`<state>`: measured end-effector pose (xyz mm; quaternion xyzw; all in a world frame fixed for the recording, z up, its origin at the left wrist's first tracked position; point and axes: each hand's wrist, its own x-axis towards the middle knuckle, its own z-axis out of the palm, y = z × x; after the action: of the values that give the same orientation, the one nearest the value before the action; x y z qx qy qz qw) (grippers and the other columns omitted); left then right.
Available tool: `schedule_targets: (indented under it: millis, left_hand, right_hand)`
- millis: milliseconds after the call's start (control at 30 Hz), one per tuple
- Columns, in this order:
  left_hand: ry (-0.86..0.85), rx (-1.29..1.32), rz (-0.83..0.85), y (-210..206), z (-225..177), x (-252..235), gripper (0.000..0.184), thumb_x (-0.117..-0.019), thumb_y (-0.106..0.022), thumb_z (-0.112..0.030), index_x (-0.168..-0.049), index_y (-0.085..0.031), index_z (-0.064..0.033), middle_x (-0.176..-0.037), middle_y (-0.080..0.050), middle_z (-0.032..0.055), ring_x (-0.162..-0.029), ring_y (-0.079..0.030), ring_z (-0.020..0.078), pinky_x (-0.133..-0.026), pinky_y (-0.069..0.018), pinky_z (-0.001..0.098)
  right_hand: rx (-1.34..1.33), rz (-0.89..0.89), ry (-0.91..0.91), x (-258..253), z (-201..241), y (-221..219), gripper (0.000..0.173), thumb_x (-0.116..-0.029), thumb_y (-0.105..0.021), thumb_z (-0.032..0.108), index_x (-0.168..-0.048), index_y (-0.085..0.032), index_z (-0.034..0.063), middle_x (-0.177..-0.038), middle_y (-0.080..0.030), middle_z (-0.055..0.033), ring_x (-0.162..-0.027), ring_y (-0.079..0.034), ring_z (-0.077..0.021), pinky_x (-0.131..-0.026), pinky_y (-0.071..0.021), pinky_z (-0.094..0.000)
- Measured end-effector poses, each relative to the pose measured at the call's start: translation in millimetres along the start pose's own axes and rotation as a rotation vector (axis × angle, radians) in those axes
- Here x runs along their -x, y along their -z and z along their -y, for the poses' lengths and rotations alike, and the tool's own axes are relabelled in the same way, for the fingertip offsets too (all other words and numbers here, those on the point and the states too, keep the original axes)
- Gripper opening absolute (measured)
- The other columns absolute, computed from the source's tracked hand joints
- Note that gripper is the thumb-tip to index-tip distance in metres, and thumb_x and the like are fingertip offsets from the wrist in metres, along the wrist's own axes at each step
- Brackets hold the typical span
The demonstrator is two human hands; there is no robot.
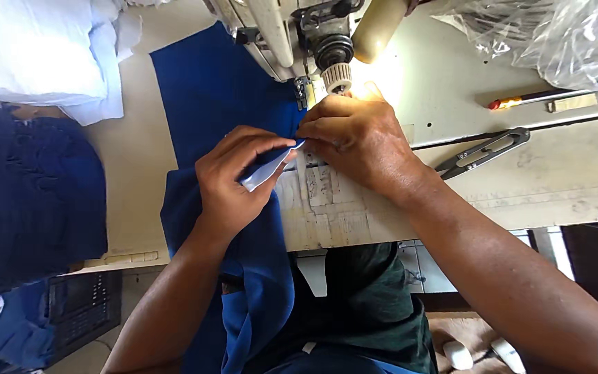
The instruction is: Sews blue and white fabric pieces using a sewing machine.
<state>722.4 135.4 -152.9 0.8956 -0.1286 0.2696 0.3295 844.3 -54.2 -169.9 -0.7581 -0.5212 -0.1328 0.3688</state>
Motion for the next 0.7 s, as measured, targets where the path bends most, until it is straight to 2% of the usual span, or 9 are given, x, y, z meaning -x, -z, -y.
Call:
schedule_targets:
  millis: [200,333,467,700]
  left_hand:
    - [0.003,0.036,0.006,-2,0,1,0.016,-0.0957,-0.072,-0.009,-0.106,-0.075,0.0034,-0.105,-0.072,0.011,-0.1,-0.07,0.0108,-0.088,-0.0578,0.0221]
    - [-0.035,0.037,0.016,-4,4,2,0.015,-0.0942,-0.072,-0.008,-0.105,-0.076,0.0026,-0.103,-0.073,0.0123,-0.098,-0.069,0.0112,-0.088,-0.0564,0.0218]
    - [-0.051,-0.008,0.023,-6,3,2,0.015,-0.0931,-0.073,-0.006,-0.105,-0.077,0.0016,-0.102,-0.073,0.0127,-0.099,-0.069,0.0132,-0.089,-0.0563,0.0236]
    - [-0.115,-0.047,0.053,-4,-1,2,0.013,-0.0904,-0.074,-0.001,-0.102,-0.077,0.0022,-0.102,-0.074,0.0137,-0.1,-0.07,0.0178,-0.09,-0.0568,0.0283]
  right_hand:
    - [0.012,-0.014,0.015,3,2,1,0.017,-0.0987,-0.066,0.022,-0.1,-0.082,0.0164,-0.102,-0.078,-0.001,-0.092,-0.065,-0.0204,-0.082,-0.0412,-0.0395]
    - [0.044,-0.031,0.064,4,4,0,0.018,-0.098,-0.064,0.013,-0.099,-0.081,0.0145,-0.1,-0.077,-0.0021,-0.088,-0.064,-0.0215,-0.079,-0.0409,-0.0397]
    - [0.125,0.06,0.062,7,9,1,0.025,-0.0986,-0.055,0.006,-0.104,-0.079,0.013,-0.103,-0.075,-0.0031,-0.09,-0.062,-0.0247,-0.079,-0.0395,-0.0417]
    - [0.116,-0.029,0.045,12,13,3,0.018,-0.0978,-0.063,0.01,-0.096,-0.081,0.0146,-0.1,-0.078,-0.0011,-0.083,-0.062,-0.021,-0.076,-0.0385,-0.0391]
